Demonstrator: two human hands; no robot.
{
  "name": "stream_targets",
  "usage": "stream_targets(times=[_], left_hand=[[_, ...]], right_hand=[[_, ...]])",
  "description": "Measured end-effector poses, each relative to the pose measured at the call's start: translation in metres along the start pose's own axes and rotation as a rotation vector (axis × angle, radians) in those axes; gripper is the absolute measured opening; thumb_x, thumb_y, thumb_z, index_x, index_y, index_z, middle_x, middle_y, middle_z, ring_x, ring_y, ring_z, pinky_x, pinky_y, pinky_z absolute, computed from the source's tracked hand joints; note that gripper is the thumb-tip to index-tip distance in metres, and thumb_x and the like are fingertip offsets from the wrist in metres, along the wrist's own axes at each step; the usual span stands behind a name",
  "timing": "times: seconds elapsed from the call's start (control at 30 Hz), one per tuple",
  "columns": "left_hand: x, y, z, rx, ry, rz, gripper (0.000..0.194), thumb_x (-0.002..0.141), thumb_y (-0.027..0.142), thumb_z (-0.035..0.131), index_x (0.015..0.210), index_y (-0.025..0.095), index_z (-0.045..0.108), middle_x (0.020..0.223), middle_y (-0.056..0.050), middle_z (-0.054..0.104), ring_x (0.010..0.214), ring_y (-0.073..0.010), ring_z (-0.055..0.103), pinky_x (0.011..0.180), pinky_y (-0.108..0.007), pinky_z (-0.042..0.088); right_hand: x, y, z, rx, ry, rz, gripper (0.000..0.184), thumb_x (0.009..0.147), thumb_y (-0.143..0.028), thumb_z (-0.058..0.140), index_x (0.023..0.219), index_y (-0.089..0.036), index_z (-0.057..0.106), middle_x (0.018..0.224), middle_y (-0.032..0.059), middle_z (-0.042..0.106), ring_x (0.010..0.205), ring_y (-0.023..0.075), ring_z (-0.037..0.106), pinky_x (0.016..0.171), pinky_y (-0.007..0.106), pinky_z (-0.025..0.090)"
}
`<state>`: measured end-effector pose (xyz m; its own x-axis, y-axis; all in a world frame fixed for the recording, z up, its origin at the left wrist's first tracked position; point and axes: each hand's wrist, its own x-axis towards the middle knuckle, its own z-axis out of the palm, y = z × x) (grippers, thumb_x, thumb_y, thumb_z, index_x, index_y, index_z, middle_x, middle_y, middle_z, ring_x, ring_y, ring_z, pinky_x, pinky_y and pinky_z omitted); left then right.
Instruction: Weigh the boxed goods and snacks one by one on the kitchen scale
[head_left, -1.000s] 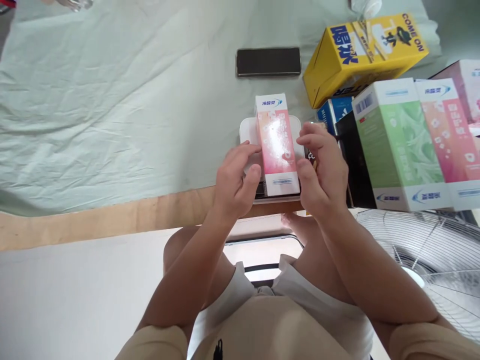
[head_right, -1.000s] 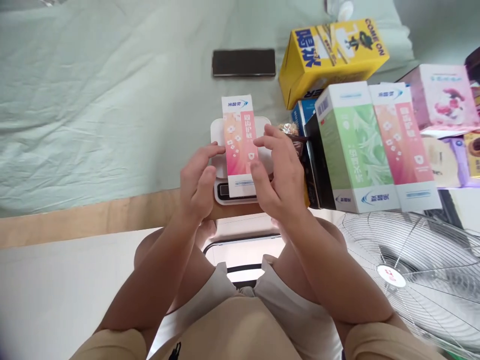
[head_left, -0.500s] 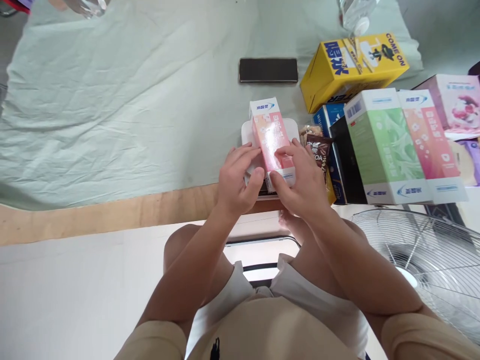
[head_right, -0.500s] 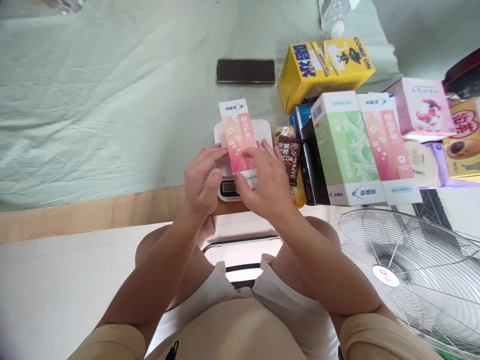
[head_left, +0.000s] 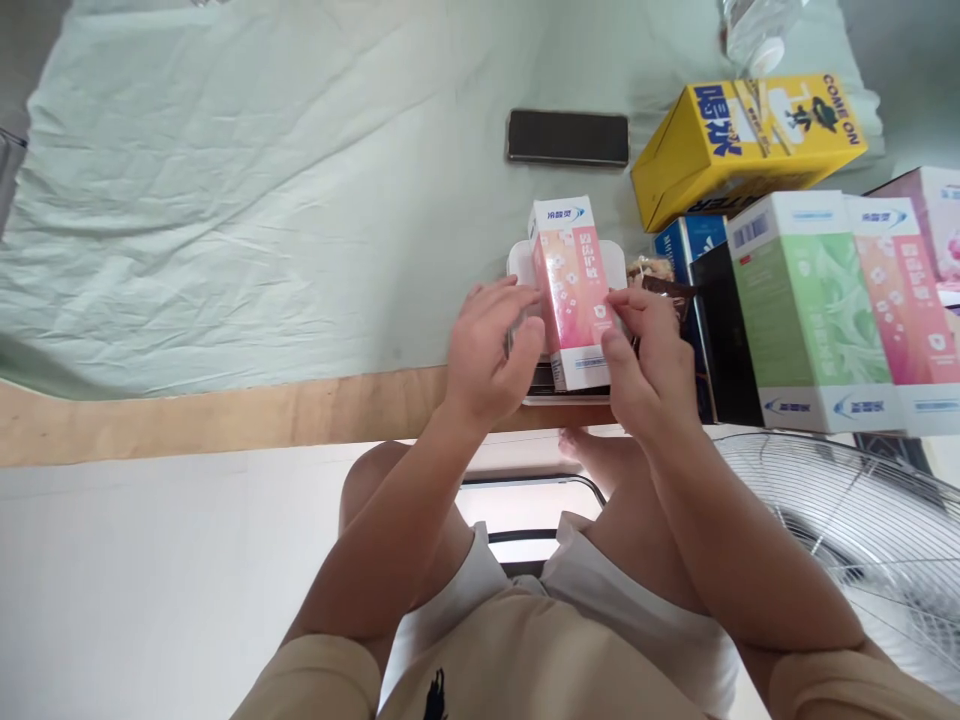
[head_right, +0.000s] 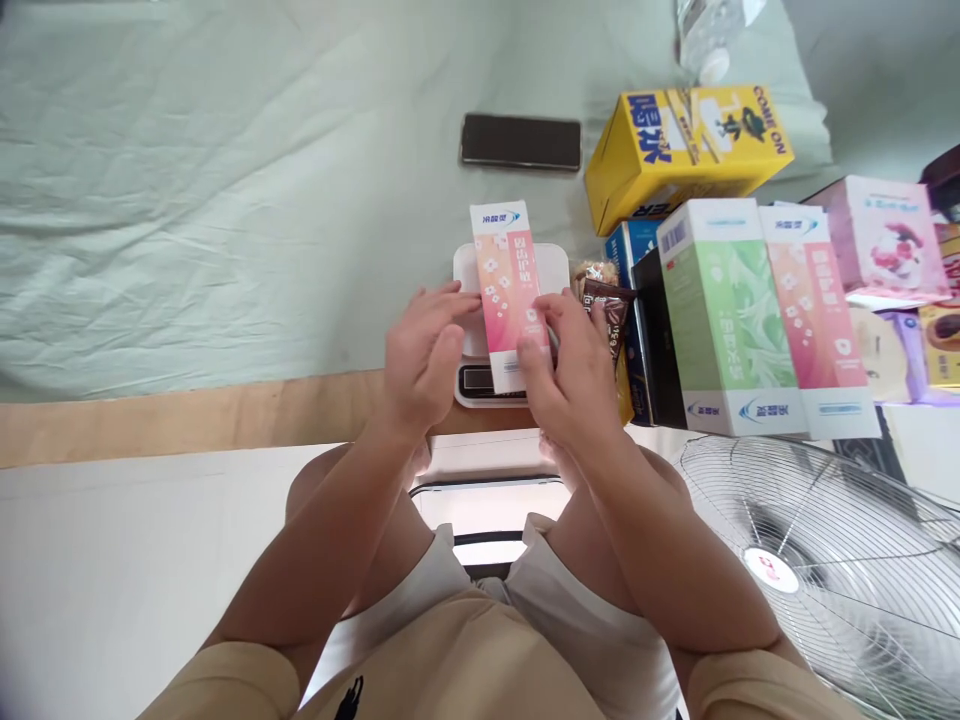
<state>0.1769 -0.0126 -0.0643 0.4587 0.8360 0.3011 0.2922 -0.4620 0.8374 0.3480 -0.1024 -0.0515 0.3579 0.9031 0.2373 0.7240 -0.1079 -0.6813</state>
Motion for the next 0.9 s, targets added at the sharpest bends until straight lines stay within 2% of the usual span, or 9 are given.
stream_targets(times=[0.1,0.27,0.4,0.5,0.6,0.67,0.73,0.8,0.9], left_hand=[[-0.001,0.004,0.007,0.018,-0.025,0.029,0.058,0.106,0.058,0.031,0.120,0.021,0.074,0.131,-0.012,0.078,0.133,-0.0294,0.068,0.125,-0.051,0.045],[-0.006,0.005,0.013,-0.083,0.079,0.068,0.066,0.105,0.064,0.032,0.123,0.016,0.074,0.130,-0.017,0.076,0.122,-0.0273,0.073,0.109,-0.045,0.060],[-0.014,0.012,0.002,-0.250,0.162,0.020,0.062,0.104,0.067,0.039,0.124,0.017,0.071,0.136,-0.017,0.071,0.127,-0.0274,0.070,0.093,-0.040,0.067],[-0.017,0.018,-0.020,-0.316,0.287,-0.070,0.045,0.105,0.059,0.044,0.107,0.023,0.070,0.121,-0.011,0.075,0.117,-0.0253,0.072,0.083,-0.038,0.067],[-0.020,0.012,-0.057,-0.253,0.513,-0.137,0.025,0.105,0.045,0.048,0.093,0.026,0.060,0.097,-0.005,0.071,0.101,-0.0224,0.071,0.091,-0.042,0.063],[-0.026,-0.002,-0.085,-0.201,0.597,-0.196,0.016,0.103,0.042,0.051,0.098,0.027,0.055,0.104,-0.006,0.067,0.109,-0.0231,0.069,0.099,-0.044,0.061],[-0.036,-0.021,-0.113,-0.149,0.617,-0.316,0.018,0.102,0.047,0.052,0.105,0.029,0.053,0.121,-0.006,0.065,0.122,-0.0234,0.066,0.105,-0.042,0.059],[-0.051,-0.040,-0.135,-0.087,0.620,-0.421,0.026,0.101,0.055,0.053,0.107,0.030,0.056,0.127,-0.006,0.065,0.126,-0.0227,0.064,0.105,-0.038,0.058],[-0.070,-0.063,-0.152,-0.057,0.618,-0.489,0.037,0.099,0.061,0.052,0.098,0.026,0.062,0.110,-0.007,0.069,0.111,-0.0224,0.068,0.097,-0.037,0.057]], right_hand=[[-0.001,-0.002,0.005,-0.037,-0.021,-0.064,0.041,0.093,-0.046,0.060,0.127,-0.025,0.057,0.127,0.0118,0.075,0.132,0.0366,0.068,0.124,0.071,0.041],[-0.002,-0.010,0.009,-0.058,-0.037,-0.116,0.062,0.080,-0.055,0.077,0.131,-0.028,0.056,0.131,0.0113,0.071,0.127,0.0363,0.069,0.116,0.065,0.052],[-0.001,-0.027,0.014,-0.031,-0.011,-0.164,0.057,0.082,-0.045,0.073,0.132,-0.028,0.053,0.135,0.0117,0.069,0.130,0.0356,0.067,0.114,0.061,0.054],[-0.002,-0.048,0.025,0.059,-0.015,-0.190,0.056,0.078,-0.036,0.068,0.131,-0.027,0.053,0.140,0.0117,0.069,0.129,0.0330,0.068,0.105,0.053,0.059],[-0.003,-0.069,0.044,0.215,-0.153,-0.192,0.055,0.069,-0.031,0.063,0.124,-0.027,0.058,0.134,0.0073,0.073,0.110,0.0273,0.072,0.088,0.042,0.061],[-0.003,-0.081,0.059,0.247,-0.306,-0.165,0.057,0.065,-0.032,0.061,0.122,-0.027,0.061,0.121,0.0041,0.076,0.093,0.0246,0.072,0.076,0.038,0.058],[-0.003,-0.089,0.072,0.212,-0.458,-0.160,0.062,0.064,-0.034,0.061,0.125,-0.026,0.062,0.113,0.0030,0.078,0.083,0.0239,0.069,0.069,0.036,0.053],[-0.004,-0.093,0.082,0.166,-0.569,-0.220,0.067,0.063,-0.034,0.062,0.130,-0.026,0.063,0.113,0.0040,0.078,0.085,0.0256,0.070,0.071,0.037,0.053],[-0.006,-0.092,0.091,0.104,-0.652,-0.388,0.070,0.065,-0.032,0.064,0.134,-0.026,0.064,0.128,0.0069,0.077,0.110,0.0318,0.071,0.097,0.047,0.054]])
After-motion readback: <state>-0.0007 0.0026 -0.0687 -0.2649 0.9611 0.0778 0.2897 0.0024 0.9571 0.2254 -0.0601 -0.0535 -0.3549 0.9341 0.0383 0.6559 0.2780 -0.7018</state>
